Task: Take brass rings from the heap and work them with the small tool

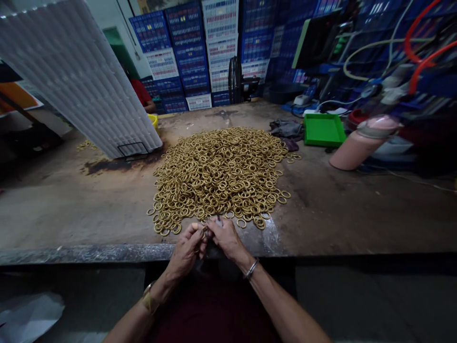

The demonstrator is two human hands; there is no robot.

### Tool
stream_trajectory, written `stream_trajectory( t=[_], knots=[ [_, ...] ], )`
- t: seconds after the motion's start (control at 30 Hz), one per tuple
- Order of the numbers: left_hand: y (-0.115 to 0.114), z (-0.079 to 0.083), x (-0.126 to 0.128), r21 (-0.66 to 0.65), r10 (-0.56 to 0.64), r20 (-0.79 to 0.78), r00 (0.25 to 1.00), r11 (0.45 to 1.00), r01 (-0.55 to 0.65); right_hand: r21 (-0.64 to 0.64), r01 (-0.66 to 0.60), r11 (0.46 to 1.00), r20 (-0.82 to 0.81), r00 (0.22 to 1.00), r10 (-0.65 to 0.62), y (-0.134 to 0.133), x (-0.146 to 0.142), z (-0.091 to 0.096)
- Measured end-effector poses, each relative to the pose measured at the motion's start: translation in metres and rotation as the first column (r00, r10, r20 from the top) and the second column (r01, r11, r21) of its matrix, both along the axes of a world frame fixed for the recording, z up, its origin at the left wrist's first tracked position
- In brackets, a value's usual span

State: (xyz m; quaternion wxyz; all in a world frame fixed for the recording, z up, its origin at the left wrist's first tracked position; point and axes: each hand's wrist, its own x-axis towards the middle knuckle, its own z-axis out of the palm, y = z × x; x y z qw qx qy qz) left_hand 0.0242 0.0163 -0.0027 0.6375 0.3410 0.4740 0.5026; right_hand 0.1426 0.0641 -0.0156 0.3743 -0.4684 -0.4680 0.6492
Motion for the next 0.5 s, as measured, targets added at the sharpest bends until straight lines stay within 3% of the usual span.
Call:
stream_trajectory(
  t=[0.1,0.17,0.23,0.33,0.5],
  knots=[
    [0.0,-0.001,-0.001,0.01,0.013,0.018,1.0,1.0,-0.013,0.133,0.029,0.991,0.196,0.979,-0.055,0.001,0.006,0.0],
    [0.001,-0.002,-0.003,0.021,0.013,0.014,1.0,1.0,-0.014,0.305,-0.064,0.95,0.365,0.929,-0.055,-0.001,0.01,-0.001],
    [0.001,-0.002,-0.003,0.044,0.006,-0.005,1.0,0.999,-0.006,0.425,-0.222,0.877,0.492,0.87,-0.018,-0.004,0.012,-0.002],
    [0.002,-0.004,-0.004,0.074,-0.004,-0.057,0.998,0.997,0.008,0.469,-0.39,0.792,0.609,0.793,0.03,-0.01,0.014,-0.001],
    [0.003,-0.004,-0.005,0.075,-0.003,-0.155,0.988,0.997,0.014,0.451,-0.442,0.776,0.683,0.73,0.02,-0.012,0.012,0.003]
  ],
)
